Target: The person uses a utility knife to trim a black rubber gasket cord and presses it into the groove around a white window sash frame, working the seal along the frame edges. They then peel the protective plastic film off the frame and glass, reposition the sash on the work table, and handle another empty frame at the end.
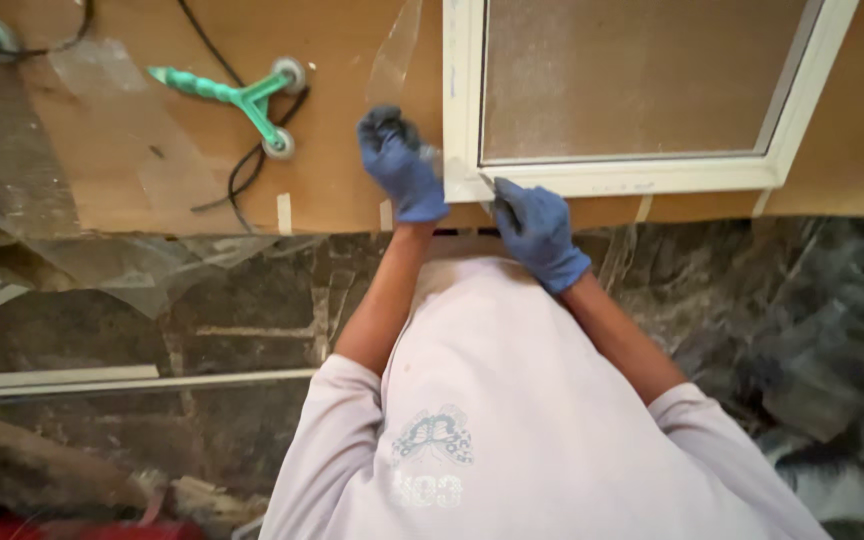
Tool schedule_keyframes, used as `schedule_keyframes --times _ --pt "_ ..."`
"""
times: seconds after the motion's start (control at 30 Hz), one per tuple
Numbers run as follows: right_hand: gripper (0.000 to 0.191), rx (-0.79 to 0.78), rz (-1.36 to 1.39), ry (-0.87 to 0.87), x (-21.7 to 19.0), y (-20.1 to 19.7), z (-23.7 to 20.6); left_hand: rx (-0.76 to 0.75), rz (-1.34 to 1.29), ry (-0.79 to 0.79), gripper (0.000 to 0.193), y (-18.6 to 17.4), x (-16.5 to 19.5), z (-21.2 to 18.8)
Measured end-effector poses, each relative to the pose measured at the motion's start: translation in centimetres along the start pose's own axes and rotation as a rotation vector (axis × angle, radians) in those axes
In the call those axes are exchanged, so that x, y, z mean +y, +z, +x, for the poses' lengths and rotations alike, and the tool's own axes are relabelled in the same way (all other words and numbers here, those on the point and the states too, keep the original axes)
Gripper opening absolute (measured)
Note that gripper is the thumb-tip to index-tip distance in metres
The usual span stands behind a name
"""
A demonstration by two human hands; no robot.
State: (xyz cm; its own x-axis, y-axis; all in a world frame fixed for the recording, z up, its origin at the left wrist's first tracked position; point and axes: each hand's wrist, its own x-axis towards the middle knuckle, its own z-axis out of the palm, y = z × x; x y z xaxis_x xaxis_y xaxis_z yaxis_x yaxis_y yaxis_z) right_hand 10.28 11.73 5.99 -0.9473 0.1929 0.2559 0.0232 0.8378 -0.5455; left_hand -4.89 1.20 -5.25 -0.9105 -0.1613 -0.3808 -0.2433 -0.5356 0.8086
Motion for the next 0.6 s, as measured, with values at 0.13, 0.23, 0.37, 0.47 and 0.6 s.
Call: schedule_keyframes --times 0.13,0.23,0.37,0.47,0.6 --pt "0.032 0.074 0.273 0.283 1.2 -0.2 -0.5 -0.022 -0.021 0.040 0.016 -2.5 5.0 0.5" --pt "0.034 0.093 0.336 0.338 2.5 -0.6 -0.8 0.045 0.108 0.172 0.021 -6.5 11.2 2.0" --pt "0.036 0.062 0.300 0.190 3.6 -1.1 -0.9 0.131 0.034 0.656 0.016 -12.0 20.1 8.0" --pt "0.039 0.020 0.220 0.128 3.7 -1.8 -1.1 0.244 0.205 0.934 0.020 -17.6 26.9 10.8" --pt "0.041 -0.002 0.275 0.138 4.1 -4.2 -1.6 0.495 0.512 0.936 0.020 -21.5 28.6 9.6"
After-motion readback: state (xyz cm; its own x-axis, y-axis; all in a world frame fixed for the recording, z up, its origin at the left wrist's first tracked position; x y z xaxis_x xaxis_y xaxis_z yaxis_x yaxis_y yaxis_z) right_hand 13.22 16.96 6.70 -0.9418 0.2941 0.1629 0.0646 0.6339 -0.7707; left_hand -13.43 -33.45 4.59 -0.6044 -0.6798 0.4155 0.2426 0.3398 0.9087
